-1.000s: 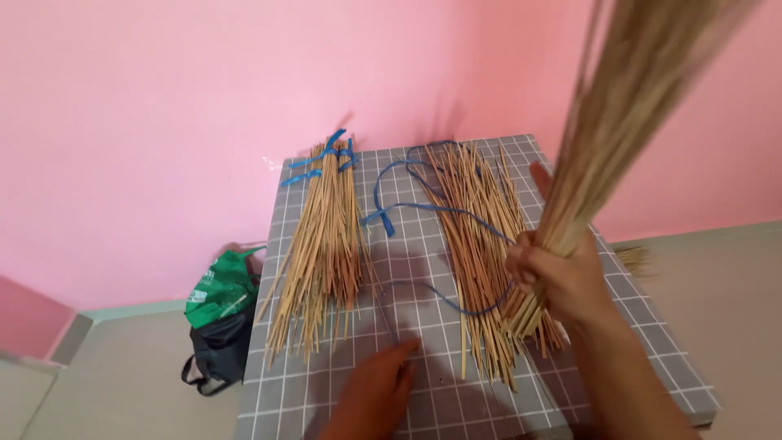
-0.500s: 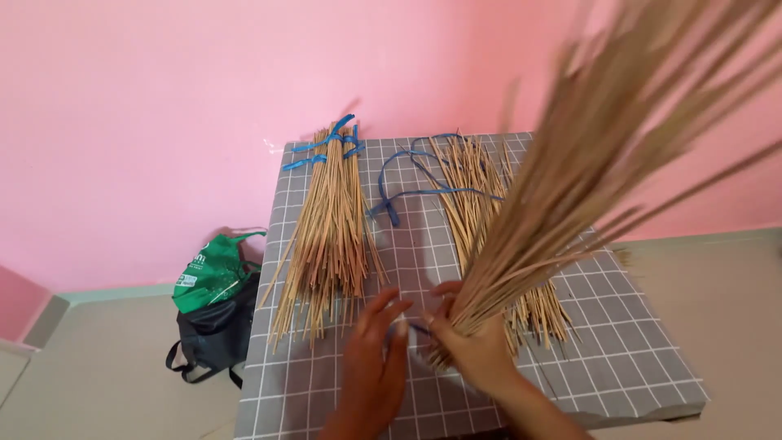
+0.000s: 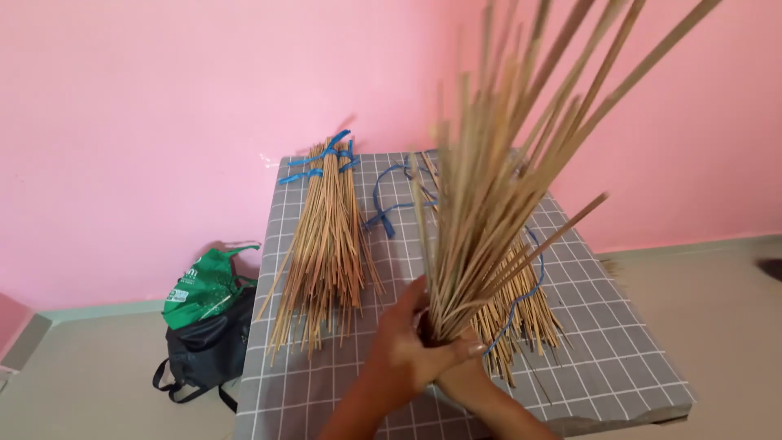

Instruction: Assembling brooms by gathering thin wooden sticks into bundles and tying them together with plastic strips.

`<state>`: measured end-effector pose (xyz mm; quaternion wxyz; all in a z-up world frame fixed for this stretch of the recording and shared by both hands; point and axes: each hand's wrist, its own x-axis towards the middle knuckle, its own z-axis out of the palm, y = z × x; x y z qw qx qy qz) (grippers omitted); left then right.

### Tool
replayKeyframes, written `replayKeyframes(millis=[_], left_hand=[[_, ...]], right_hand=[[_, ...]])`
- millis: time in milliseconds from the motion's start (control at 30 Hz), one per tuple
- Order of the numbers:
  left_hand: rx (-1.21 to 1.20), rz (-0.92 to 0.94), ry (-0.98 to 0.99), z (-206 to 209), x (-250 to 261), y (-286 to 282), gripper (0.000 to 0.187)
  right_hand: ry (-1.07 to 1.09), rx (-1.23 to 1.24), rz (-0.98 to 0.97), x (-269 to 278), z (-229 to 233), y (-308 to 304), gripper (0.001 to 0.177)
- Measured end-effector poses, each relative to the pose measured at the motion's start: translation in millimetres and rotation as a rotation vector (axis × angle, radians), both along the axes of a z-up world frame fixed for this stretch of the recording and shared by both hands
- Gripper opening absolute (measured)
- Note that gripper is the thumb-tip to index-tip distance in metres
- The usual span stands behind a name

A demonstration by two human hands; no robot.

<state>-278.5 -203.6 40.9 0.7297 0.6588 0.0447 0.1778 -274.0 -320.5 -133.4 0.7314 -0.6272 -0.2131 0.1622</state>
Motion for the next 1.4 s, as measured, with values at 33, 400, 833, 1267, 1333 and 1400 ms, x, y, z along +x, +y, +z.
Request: replayKeyframes(millis=[33, 400, 833, 1267, 1333, 1400], left_hand=[[-0.047, -0.022, 0.02, -1.0, 8.0, 0.4, 0.068], [0.185, 0.025, -0.09, -13.6, 10.9, -6.6, 0.015], [0.122, 0.046, 0.042, -23.3, 16.3, -8.3, 0.036], [0.12, -0.053, -0.151, 6.3, -4.0, 8.1, 0.018], [0.061, -0.039, -0.223, 14.7, -8.1, 8.0, 0.019], [0.052, 0.001, -0.233, 19.7, -10.2, 6.0, 0.018]], right_hand=[[-0.021, -0.004, -0.01, -4.6, -7.2, -0.5, 0.028], [-0.19, -0.11, -0.099, -26.6, 18.2, 5.3, 0.038], [-0.28, -0.165, -0.101, 65.7, 22.6, 22.1, 0.05], [-0.343, -0.101, 0.03, 43.9, 69.4, 27.5, 0.05], [-0.367, -0.154, -0.001, 41.4, 71.3, 25.5, 0.018], [-0.319, -0.167, 0.053, 35.2, 98.9, 18.5, 0.027]])
